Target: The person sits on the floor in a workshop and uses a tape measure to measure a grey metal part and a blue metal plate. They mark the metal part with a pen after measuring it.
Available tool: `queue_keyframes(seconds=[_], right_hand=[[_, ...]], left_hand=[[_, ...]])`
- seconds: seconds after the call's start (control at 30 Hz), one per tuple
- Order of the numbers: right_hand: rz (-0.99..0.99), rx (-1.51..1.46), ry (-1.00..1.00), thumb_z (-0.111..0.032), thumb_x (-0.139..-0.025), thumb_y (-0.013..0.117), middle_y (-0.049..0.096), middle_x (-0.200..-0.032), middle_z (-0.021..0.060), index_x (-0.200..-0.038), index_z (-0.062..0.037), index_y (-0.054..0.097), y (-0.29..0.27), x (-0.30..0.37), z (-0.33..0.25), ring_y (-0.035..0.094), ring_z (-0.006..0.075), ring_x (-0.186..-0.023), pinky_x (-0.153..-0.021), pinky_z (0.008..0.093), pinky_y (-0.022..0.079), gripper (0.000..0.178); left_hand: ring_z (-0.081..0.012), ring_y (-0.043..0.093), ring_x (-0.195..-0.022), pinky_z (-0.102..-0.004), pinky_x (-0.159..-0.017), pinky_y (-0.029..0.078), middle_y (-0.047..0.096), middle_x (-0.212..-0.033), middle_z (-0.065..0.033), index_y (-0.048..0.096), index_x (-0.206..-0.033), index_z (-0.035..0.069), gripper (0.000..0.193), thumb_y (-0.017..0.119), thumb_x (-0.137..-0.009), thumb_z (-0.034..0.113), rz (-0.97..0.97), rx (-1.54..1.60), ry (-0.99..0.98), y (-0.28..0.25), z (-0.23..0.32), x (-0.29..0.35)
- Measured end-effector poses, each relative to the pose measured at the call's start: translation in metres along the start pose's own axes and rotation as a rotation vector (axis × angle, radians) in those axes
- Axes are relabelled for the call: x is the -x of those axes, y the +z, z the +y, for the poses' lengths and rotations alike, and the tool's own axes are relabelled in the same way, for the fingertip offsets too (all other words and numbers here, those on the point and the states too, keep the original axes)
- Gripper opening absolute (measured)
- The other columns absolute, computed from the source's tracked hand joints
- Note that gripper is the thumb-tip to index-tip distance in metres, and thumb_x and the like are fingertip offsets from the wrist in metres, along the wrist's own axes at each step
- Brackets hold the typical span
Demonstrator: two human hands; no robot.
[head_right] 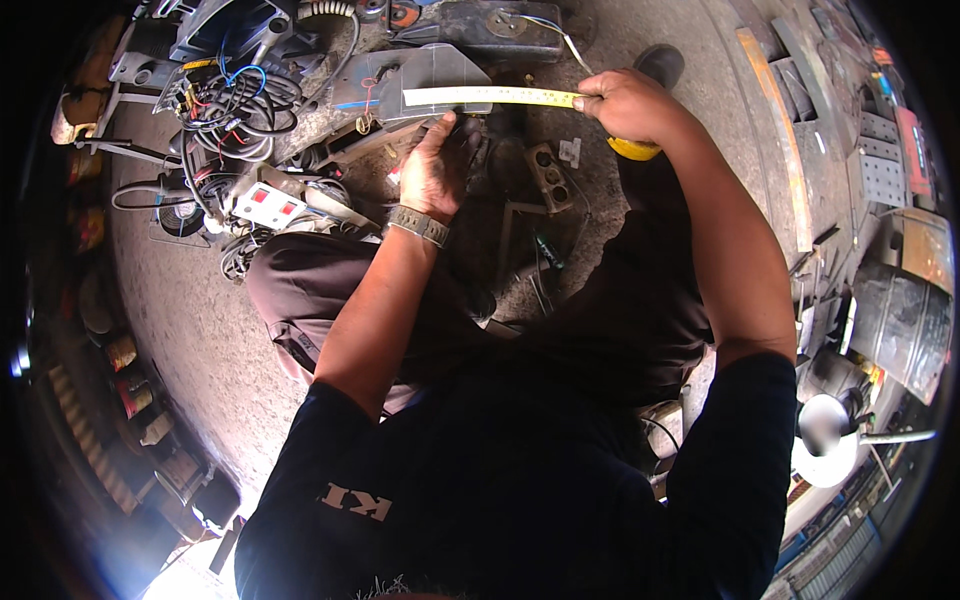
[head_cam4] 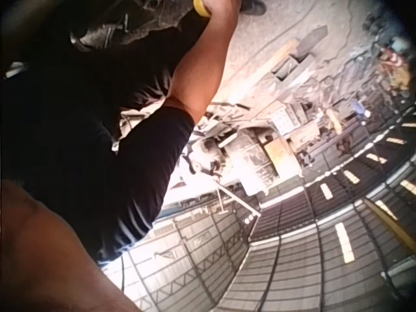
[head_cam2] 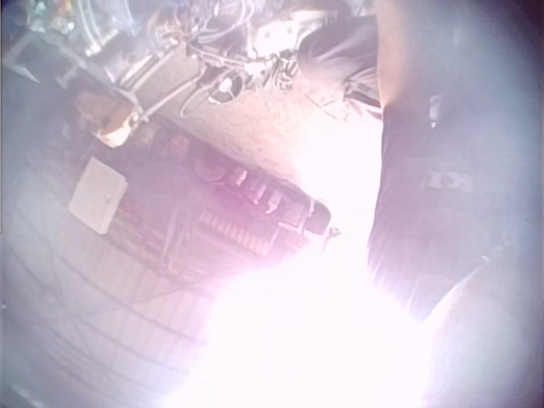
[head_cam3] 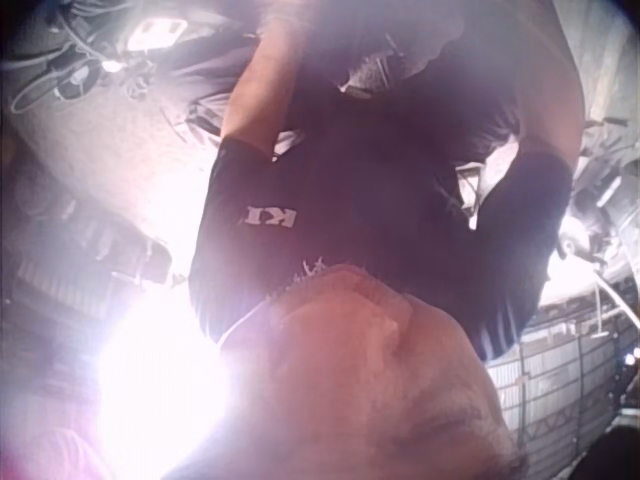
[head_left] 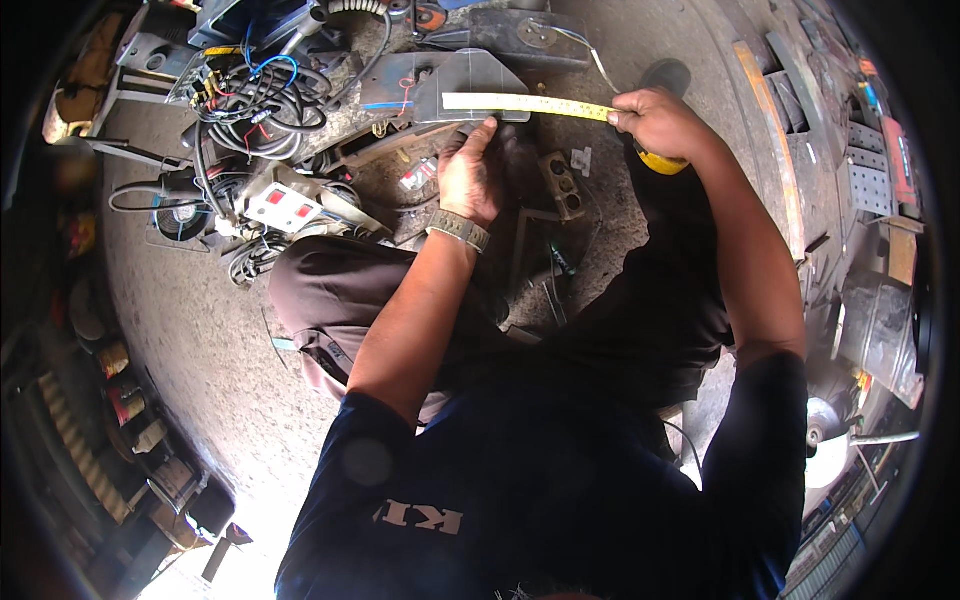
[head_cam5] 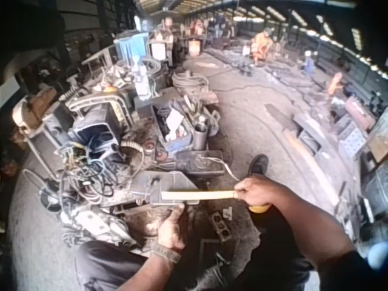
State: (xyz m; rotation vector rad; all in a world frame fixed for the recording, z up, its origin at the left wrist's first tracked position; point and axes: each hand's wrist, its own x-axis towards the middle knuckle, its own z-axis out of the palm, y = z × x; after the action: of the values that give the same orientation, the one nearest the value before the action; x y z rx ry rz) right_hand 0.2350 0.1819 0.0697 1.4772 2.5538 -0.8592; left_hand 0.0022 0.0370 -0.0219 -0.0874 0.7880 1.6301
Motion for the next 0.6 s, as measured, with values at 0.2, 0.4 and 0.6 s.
queue_keyframes(seconds=[0.2,0.4,0.6], right_hand=[[-0.11,0.03,0.033,-0.024,-0.101,0.062,0.064,-0.079,0.0151,-0.101,0.0022,0.067,-0.008,0.0,-0.012,0.058,0.0246,-0.073,-0.072,0.0395,0.046,0.026],[-0.109,0.041,0.021,-0.024,-0.101,0.062,0.063,-0.078,0.0147,-0.098,0.0022,0.066,-0.004,-0.001,-0.002,0.059,0.0253,-0.074,-0.072,0.0399,0.047,0.027],[-0.096,0.032,-0.015,-0.025,-0.101,0.061,0.061,-0.076,0.0141,-0.096,0.0021,0.064,-0.002,-0.003,0.007,0.058,0.0247,-0.072,-0.071,0.0404,0.046,0.028]], left_hand=[[-0.0224,0.072,-0.091,-0.0366,-0.081,0.06,0.071,-0.104,-0.0084,0.066,-0.111,0.003,0.018,0.074,-0.095,0.007,-0.004,-0.012,-0.029,0.005,-0.015,-0.011],[-0.0242,0.071,-0.093,-0.0421,-0.084,0.061,0.071,-0.107,-0.009,0.063,-0.119,0.003,0.025,0.072,-0.097,0.009,0.01,0.034,-0.009,0.02,-0.017,-0.011],[-0.0243,0.071,-0.094,-0.0432,-0.081,0.062,0.07,-0.109,-0.0085,0.06,-0.123,0.005,0.027,0.069,-0.098,0.008,0.042,0.107,-0.033,0.014,-0.015,-0.018]])
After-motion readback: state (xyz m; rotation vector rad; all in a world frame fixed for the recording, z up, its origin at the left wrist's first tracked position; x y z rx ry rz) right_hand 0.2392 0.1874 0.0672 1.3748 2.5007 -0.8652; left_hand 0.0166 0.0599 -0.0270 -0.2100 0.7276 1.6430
